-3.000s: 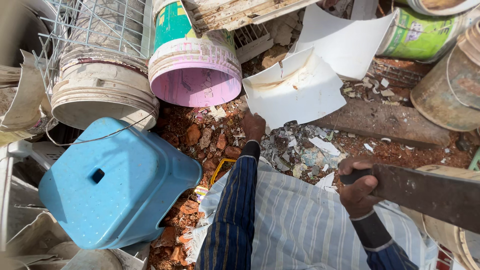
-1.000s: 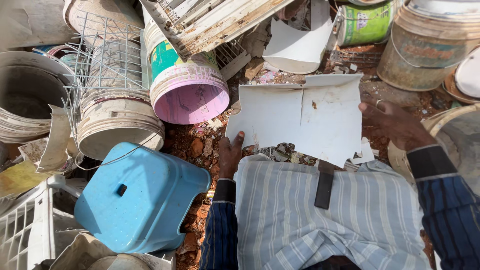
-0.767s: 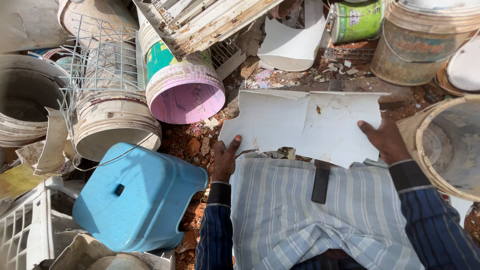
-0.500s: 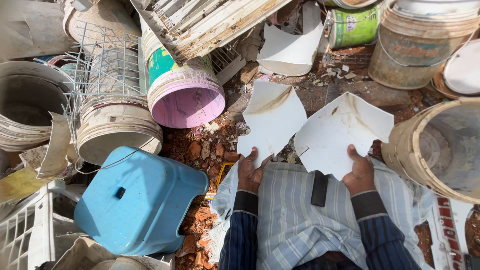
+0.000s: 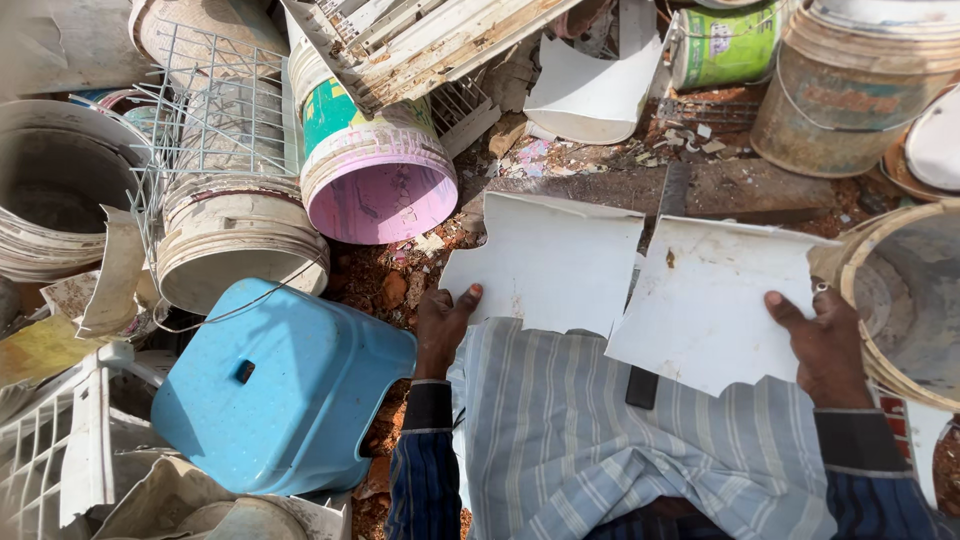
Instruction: The person sits on the ground among a pile of old plastic buckets and cuts them into pieces using a long knife, working one bucket at a time on their lap. They pick up a bucket, hold it steady, saw through the plastic, and toss the cut pieces onto a growing pile of plastic scraps.
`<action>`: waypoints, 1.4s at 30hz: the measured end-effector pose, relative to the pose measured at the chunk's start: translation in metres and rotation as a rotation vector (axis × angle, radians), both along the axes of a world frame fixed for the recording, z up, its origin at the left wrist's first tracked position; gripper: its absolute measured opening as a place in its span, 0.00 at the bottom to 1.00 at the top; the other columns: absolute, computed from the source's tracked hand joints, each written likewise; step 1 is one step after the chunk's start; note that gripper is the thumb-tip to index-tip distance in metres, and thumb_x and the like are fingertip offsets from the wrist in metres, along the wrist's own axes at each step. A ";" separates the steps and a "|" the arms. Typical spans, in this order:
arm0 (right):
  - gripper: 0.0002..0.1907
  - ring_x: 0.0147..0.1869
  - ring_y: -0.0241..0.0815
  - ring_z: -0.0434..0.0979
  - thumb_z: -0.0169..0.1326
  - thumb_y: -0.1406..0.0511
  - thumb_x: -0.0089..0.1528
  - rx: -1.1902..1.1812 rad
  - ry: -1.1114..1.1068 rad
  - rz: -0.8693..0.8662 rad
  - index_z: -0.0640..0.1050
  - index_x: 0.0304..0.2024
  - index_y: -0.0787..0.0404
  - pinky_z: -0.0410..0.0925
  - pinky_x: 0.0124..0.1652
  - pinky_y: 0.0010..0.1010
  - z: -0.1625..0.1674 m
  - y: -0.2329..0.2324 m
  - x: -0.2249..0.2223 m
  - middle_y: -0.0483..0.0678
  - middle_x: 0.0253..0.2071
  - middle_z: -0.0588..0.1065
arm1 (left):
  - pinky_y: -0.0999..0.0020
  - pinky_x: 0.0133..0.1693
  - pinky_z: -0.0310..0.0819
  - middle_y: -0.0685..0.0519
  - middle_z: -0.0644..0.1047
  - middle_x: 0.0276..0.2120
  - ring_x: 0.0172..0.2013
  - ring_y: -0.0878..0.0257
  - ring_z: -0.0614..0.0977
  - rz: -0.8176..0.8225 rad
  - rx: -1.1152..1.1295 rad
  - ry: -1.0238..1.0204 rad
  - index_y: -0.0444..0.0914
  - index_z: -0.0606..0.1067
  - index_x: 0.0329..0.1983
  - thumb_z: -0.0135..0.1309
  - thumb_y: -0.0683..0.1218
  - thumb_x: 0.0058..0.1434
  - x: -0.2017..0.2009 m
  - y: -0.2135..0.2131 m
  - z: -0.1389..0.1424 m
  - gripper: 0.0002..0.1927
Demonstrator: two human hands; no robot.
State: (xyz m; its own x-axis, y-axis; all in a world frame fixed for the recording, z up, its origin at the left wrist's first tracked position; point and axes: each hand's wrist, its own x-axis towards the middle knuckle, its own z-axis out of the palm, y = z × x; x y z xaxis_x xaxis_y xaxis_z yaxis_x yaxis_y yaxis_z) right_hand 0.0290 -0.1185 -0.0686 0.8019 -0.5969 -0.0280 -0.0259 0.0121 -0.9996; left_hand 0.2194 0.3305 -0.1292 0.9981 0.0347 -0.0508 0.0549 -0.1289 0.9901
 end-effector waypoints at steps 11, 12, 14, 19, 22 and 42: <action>0.14 0.59 0.53 0.81 0.61 0.71 0.58 -1.450 -0.497 0.565 0.76 0.47 0.60 0.72 0.59 0.48 0.150 0.073 -0.039 0.52 0.52 0.80 | 0.69 0.23 0.70 0.52 0.81 0.31 0.30 0.61 0.80 -0.134 -0.383 0.610 0.37 0.76 0.39 0.64 0.43 0.58 0.017 -0.050 -0.051 0.10; 0.14 0.58 0.54 0.80 0.61 0.69 0.59 -1.477 -0.544 0.675 0.74 0.47 0.61 0.72 0.58 0.48 0.155 0.076 -0.038 0.54 0.53 0.80 | 0.69 0.25 0.71 0.52 0.81 0.32 0.32 0.62 0.80 -0.170 -0.286 0.643 0.37 0.76 0.40 0.64 0.44 0.59 0.029 -0.048 -0.061 0.10; 0.14 0.57 0.54 0.80 0.60 0.67 0.61 -1.505 -0.627 0.851 0.71 0.46 0.62 0.72 0.56 0.48 0.163 0.081 -0.039 0.56 0.54 0.79 | 0.69 0.28 0.72 0.54 0.81 0.33 0.33 0.63 0.80 -0.205 -0.229 0.708 0.38 0.76 0.41 0.64 0.45 0.59 0.039 -0.037 -0.074 0.11; 0.17 0.58 0.53 0.80 0.58 0.66 0.62 -0.815 -0.607 0.085 0.72 0.52 0.63 0.72 0.57 0.47 0.162 0.094 -0.026 0.55 0.54 0.79 | 0.65 0.33 0.77 0.52 0.80 0.37 0.36 0.62 0.81 -0.241 -0.343 0.534 0.34 0.72 0.47 0.64 0.45 0.61 0.074 -0.061 -0.027 0.17; 0.18 0.58 0.51 0.79 0.57 0.66 0.62 -0.253 -0.594 -0.075 0.72 0.55 0.63 0.71 0.57 0.46 0.133 0.088 -0.032 0.54 0.54 0.79 | 0.65 0.43 0.83 0.52 0.83 0.41 0.40 0.62 0.85 -0.306 -0.674 0.383 0.38 0.74 0.55 0.62 0.39 0.56 0.062 -0.081 0.014 0.22; 0.21 0.58 0.44 0.80 0.53 0.76 0.65 0.385 -0.268 -0.229 0.71 0.61 0.63 0.74 0.57 0.36 -0.078 0.074 -0.046 0.47 0.57 0.77 | 0.68 0.38 0.75 0.50 0.81 0.37 0.34 0.65 0.79 0.057 -0.197 -0.178 0.34 0.76 0.57 0.54 0.40 0.71 -0.040 -0.098 0.000 0.13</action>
